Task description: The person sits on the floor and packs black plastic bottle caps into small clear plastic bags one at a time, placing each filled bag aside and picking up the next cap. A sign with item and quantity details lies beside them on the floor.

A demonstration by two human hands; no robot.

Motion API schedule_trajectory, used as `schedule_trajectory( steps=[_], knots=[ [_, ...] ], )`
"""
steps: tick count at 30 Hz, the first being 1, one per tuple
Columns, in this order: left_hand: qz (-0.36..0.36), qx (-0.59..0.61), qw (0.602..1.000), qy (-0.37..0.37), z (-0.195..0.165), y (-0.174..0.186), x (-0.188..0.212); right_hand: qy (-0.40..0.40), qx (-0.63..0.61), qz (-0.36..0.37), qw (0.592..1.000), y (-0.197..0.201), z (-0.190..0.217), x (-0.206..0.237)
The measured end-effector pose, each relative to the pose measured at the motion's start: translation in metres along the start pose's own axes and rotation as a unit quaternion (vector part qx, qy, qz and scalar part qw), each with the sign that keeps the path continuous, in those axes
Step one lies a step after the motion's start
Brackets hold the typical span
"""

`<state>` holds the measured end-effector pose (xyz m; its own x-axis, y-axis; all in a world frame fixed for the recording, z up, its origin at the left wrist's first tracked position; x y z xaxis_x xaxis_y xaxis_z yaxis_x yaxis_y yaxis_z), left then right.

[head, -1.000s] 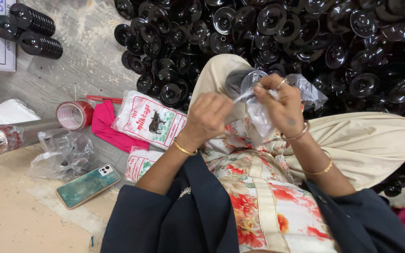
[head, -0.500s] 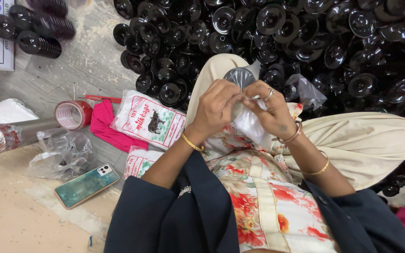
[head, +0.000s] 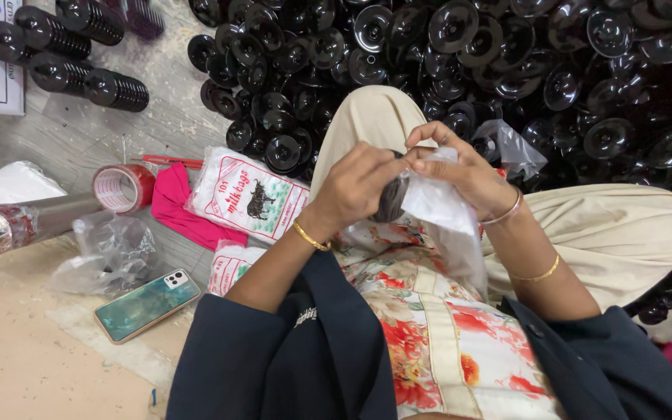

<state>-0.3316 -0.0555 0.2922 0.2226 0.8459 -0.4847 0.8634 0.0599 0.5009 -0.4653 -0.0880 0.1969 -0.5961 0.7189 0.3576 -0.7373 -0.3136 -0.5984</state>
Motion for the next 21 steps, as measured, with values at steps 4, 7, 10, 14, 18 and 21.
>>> schedule_trajectory(
  steps=[4, 7, 10, 14, 18, 21],
  knots=[
    [0.017, -0.125, 0.985, -0.118, -0.015, -0.005, 0.007, 0.074, 0.145, -0.024, 0.986, 0.003, 0.007, -0.006],
    [0.023, -0.118, 0.989, -0.082, -0.006, -0.010, 0.007, 0.225, 0.375, -0.062, 0.897, -0.008, 0.028, 0.004],
    [0.003, -0.054, 0.998, -0.019, 0.006, -0.011, 0.007, 0.338, 0.614, -0.119, 0.703, -0.034, 0.040, 0.023],
    [-0.040, 0.003, 0.999, 0.036, 0.014, -0.010, 0.014, 0.407, 0.628, -0.119, 0.653, -0.050, 0.045, 0.029],
    [-0.058, -0.062, 0.996, -0.005, 0.008, -0.011, 0.022, 0.373, 0.609, -0.089, 0.695, -0.046, 0.040, 0.021],
    [-0.063, -0.128, 0.989, -0.039, 0.007, -0.012, 0.026, 0.357, 0.536, -0.049, 0.763, -0.040, 0.037, 0.020]
  ],
)
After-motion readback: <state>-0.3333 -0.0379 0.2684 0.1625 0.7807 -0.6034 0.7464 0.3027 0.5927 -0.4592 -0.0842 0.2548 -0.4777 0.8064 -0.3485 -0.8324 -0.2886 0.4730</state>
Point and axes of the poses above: each hand's wrist, its own x-axis away from the middle knuckle, its own y-axis out of the back of the hand, z = x × y, the point moved 10 cm from there along -x, towards the middle knuckle, and after that the axes turned 7 degrees about y, right-handed, at the moved point
